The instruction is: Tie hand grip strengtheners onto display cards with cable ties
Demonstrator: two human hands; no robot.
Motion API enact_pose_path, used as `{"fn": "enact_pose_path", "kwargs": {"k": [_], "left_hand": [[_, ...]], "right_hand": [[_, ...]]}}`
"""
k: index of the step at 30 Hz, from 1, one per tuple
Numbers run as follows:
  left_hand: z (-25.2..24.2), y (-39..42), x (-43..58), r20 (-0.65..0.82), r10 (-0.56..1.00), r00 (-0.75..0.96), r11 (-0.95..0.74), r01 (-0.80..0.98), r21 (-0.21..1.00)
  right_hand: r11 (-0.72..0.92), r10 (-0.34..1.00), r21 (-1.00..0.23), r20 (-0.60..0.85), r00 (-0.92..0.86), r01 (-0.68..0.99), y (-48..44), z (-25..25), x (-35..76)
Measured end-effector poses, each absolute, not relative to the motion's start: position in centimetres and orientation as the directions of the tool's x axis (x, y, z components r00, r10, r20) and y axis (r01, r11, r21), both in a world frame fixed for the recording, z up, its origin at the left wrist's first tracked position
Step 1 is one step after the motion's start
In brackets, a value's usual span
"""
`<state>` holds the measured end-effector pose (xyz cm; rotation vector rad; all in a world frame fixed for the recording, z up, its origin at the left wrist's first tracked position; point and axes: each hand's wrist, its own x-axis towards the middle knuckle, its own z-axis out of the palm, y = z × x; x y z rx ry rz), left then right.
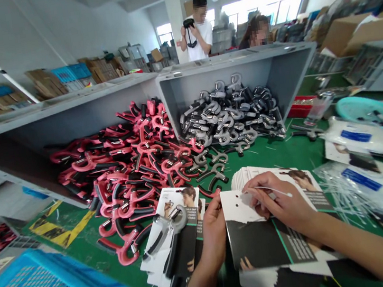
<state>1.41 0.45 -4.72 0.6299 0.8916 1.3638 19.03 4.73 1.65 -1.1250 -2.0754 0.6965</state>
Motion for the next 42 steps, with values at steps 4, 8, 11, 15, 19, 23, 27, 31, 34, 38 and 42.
{"fn": "enact_pose_path", "kwargs": {"k": [4,8,11,15,19,23,27,31,34,38,42], "left_hand": [[-4.6,0.6,1.3,-0.180,0.983,-0.037,0.135,-0.519,0.844],[-4.3,0.5,1.4,-0.196,0.978,-0.077,0.127,-0.527,0.840],[-4.0,0.6,1.5,-0.210,0.974,-0.087,0.133,-0.534,0.835],[-4.0,0.7,1.7,-0.216,0.975,-0.061,0.152,-0.530,0.835],[-4.2,1.0,1.8,-0.179,0.983,-0.027,0.140,-0.520,0.843],[-4.6,1.4,1.9,-0.147,0.985,-0.088,0.092,-0.452,0.887],[-5.7,0.3,1.2,-0.080,0.980,-0.183,0.021,-0.307,0.952],[-6.5,-2.6,-0.8,-0.055,0.992,-0.111,0.050,-0.040,0.998],[-6.2,-4.3,-2.4,-0.044,0.998,0.038,0.046,-0.043,0.998],[-5.9,-4.3,-2.7,0.113,0.993,0.041,-0.115,0.043,0.992],[-6.2,-2.2,-0.8,0.187,0.974,-0.126,-0.179,0.075,0.981]], "right_hand": [[0.523,0.845,-0.660,0.320,-0.429,0.539,4.8,1.9,18.6],[0.430,0.895,-0.728,0.266,-0.358,0.534,4.7,1.9,18.3],[0.424,0.900,-0.722,0.264,-0.348,0.547,4.6,1.9,18.2],[0.434,0.899,-0.710,0.297,-0.323,0.554,4.6,1.7,18.2],[0.497,0.866,-0.620,0.306,-0.396,0.607,5.1,1.4,18.1],[0.582,0.796,-0.584,0.263,-0.546,0.566,5.8,1.4,17.8],[0.459,0.849,-0.725,0.186,-0.495,0.513,6.0,1.5,17.8],[0.422,0.854,-0.770,0.160,-0.496,0.479,5.8,1.5,17.9],[0.430,0.847,-0.763,0.155,-0.508,0.483,5.9,1.5,17.9],[0.425,0.846,-0.771,0.152,-0.512,0.474,6.0,1.3,17.8],[0.434,0.847,-0.760,0.162,-0.507,0.483,5.9,1.1,17.8]]}}
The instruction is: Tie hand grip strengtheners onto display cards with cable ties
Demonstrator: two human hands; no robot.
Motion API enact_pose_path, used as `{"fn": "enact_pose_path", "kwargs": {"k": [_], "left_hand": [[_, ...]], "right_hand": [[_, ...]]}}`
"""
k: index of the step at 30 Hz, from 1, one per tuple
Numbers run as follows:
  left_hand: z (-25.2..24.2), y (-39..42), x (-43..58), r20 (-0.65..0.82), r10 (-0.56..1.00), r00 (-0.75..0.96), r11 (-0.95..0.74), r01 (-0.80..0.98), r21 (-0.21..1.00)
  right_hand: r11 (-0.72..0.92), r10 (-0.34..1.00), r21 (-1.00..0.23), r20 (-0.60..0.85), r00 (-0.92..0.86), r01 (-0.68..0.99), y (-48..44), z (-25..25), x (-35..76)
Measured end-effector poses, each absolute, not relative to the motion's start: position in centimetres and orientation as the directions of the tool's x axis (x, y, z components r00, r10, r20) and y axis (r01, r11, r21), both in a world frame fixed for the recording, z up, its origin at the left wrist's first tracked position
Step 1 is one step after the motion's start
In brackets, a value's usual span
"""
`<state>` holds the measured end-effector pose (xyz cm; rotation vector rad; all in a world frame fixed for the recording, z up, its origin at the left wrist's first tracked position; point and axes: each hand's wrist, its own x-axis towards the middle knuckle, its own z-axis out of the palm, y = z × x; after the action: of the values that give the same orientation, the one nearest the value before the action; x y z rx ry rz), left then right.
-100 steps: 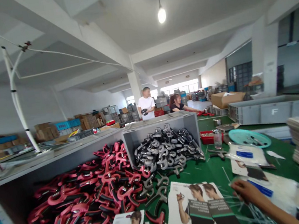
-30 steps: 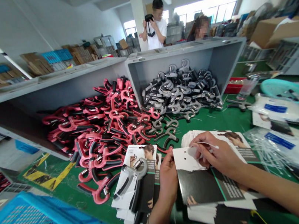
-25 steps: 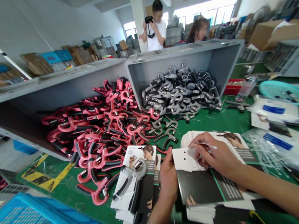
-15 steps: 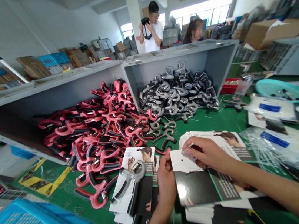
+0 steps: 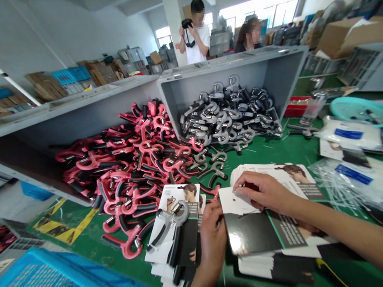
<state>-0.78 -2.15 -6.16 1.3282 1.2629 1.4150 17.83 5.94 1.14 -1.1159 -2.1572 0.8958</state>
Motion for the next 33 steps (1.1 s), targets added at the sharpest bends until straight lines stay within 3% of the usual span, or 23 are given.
{"fn": "enact_pose_path", "kwargs": {"k": [5,12,17,23,25,28,31,33], "left_hand": [[-6.2,0.1,1.3,0.122,0.981,-0.149,-0.143,-0.146,0.979],[-4.1,-0.7,1.3,0.089,0.992,-0.087,-0.101,-0.148,0.984],[-4.1,0.0,1.0,-0.021,0.989,-0.145,-0.030,-0.340,0.940],[-4.2,-0.4,-0.6,-0.091,0.995,0.029,0.093,-0.513,0.854],[-3.9,-0.2,-1.0,-0.124,0.992,-0.021,0.099,-0.489,0.867],[-3.5,1.0,-1.0,-0.095,0.991,-0.095,0.065,-0.279,0.958],[-3.5,2.2,-0.5,-0.053,0.998,-0.041,0.050,-0.061,0.997],[-3.5,2.5,-0.1,-0.026,0.999,-0.028,0.026,-0.013,1.000]], "right_hand": [[0.479,0.834,-0.729,0.204,-0.513,0.489,5.8,1.2,17.9],[0.541,0.801,-0.714,0.275,-0.532,0.445,5.5,1.6,18.3],[0.672,0.704,-0.569,0.294,-0.647,0.473,4.9,2.0,18.3],[0.742,0.650,-0.394,0.228,-0.725,0.542,4.4,2.1,18.0],[0.748,0.646,-0.376,0.226,-0.729,0.546,4.6,1.9,18.0],[0.757,0.637,-0.368,0.234,-0.734,0.540,4.7,1.8,18.0],[0.751,0.640,-0.380,0.218,-0.737,0.539,4.6,1.9,18.0],[0.747,0.647,-0.370,0.213,-0.732,0.552,4.5,1.8,17.9]]}}
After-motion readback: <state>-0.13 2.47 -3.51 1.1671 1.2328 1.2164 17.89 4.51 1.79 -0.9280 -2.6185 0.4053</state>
